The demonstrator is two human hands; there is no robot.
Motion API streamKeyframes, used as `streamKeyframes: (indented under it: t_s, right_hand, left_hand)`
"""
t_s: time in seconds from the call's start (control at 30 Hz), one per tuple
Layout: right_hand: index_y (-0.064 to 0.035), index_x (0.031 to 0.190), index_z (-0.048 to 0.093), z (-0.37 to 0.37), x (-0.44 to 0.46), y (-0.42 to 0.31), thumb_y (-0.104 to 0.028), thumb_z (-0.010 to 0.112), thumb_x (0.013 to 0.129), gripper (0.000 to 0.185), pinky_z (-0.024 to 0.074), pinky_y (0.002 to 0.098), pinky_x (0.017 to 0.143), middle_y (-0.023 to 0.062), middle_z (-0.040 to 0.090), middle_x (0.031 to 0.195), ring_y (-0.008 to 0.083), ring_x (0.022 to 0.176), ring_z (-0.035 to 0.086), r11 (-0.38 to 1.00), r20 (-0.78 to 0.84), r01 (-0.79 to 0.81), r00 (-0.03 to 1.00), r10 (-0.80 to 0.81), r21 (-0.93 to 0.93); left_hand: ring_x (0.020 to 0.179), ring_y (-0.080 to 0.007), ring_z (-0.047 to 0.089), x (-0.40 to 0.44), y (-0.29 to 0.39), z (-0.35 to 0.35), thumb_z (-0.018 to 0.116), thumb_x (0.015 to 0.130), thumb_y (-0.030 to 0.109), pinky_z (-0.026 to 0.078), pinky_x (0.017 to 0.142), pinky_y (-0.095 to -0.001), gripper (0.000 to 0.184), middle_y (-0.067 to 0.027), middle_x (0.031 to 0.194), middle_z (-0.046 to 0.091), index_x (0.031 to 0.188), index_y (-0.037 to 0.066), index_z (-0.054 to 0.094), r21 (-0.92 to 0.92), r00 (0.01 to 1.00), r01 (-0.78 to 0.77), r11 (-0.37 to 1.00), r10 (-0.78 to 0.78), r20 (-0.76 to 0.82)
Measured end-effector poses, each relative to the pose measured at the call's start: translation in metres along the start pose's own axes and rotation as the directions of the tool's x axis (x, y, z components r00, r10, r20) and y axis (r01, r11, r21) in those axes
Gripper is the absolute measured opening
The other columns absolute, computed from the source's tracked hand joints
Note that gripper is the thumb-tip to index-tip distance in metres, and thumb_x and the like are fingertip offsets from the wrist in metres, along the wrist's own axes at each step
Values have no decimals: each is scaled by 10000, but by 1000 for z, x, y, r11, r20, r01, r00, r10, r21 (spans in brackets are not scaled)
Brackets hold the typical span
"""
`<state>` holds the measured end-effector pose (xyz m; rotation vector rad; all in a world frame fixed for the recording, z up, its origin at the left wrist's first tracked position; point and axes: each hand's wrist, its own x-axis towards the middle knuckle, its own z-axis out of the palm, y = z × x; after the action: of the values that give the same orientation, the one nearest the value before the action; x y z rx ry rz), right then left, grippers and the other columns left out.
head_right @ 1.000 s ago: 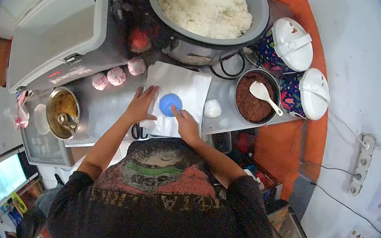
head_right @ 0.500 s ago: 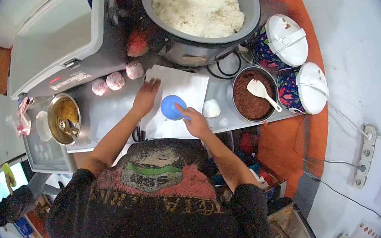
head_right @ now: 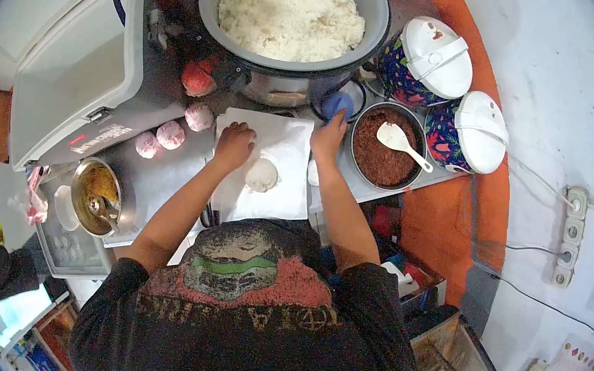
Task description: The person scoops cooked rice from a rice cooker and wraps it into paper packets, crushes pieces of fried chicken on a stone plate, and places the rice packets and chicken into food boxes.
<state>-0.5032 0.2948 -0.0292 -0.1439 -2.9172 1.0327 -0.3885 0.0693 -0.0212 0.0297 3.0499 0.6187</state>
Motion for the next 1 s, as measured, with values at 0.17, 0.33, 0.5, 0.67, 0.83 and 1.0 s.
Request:
streamKeyframes:
  t_s: [0.17, 0.33, 0.5, 0.67, 0.83, 1.0]
  right_hand:
    - [44, 1362, 476, -9, -15, -20, 23, 548, 744, 622, 358, 437, 1069, 278, 489, 1331, 429, 1226, 479, 994, -172, 110, 979, -113, -24]
    - [-55, 1316, 550, -32, -91, -77, -24, 572, 735, 582, 109, 643, 1132, 138, 487, 1422, 349, 1371, 387, 746, 434, 646, 633, -641, 161]
    - [-38, 1502, 299, -20, -155, -29, -15, 531, 779, 760, -9, 694, 1112, 140, 225, 1596, 361, 1472, 203, 685, 689, 726, 528, -497, -63]
    - [-139, 1518, 319, -36, -168, -17, 18, 499, 783, 773, -14, 697, 1110, 68, 221, 1612, 338, 1489, 177, 727, 693, 681, 563, -450, -82]
    - [-152, 1484, 391, -43, -170, -5, -12, 510, 806, 703, 23, 698, 1106, 18, 268, 1600, 317, 1484, 202, 733, 669, 678, 568, -480, -50]
    - [-194, 1459, 437, -43, -171, 11, -162, 576, 877, 600, 30, 707, 1092, -22, 311, 1584, 314, 1474, 226, 724, 639, 689, 558, -529, -1]
  left_hand:
    - [985, -283, 553, -12, 7, -38, 602, 791, 97, 443, 887, -444, 124, -84, 935, 619, 895, 84, 670, -12, 995, -103, 995, 103, -15]
    - [898, -264, 562, -65, 20, -48, 577, 764, 96, 481, 796, -372, 133, -77, 878, 569, 884, 61, 625, -64, 923, -378, 924, 381, 59]
    - [935, -262, 570, -93, 12, -38, 582, 766, 84, 484, 808, -375, 218, -50, 957, 576, 979, 73, 630, -19, 915, -397, 918, 397, 77]
    - [942, -325, 629, -97, -43, -13, 593, 795, 68, 505, 808, -411, 359, -126, 1078, 668, 1151, 41, 634, -172, 990, 114, 978, -126, -64]
    - [886, -345, 684, -109, -29, 15, 664, 828, 264, 530, 790, -423, 286, -184, 962, 707, 1013, 48, 687, -581, 949, 296, 758, -302, 89]
    - [779, -339, 699, -148, 5, 11, 715, 783, 366, 539, 740, -419, 453, -163, 895, 714, 1063, 15, 653, -357, 827, 489, 796, -293, 480]
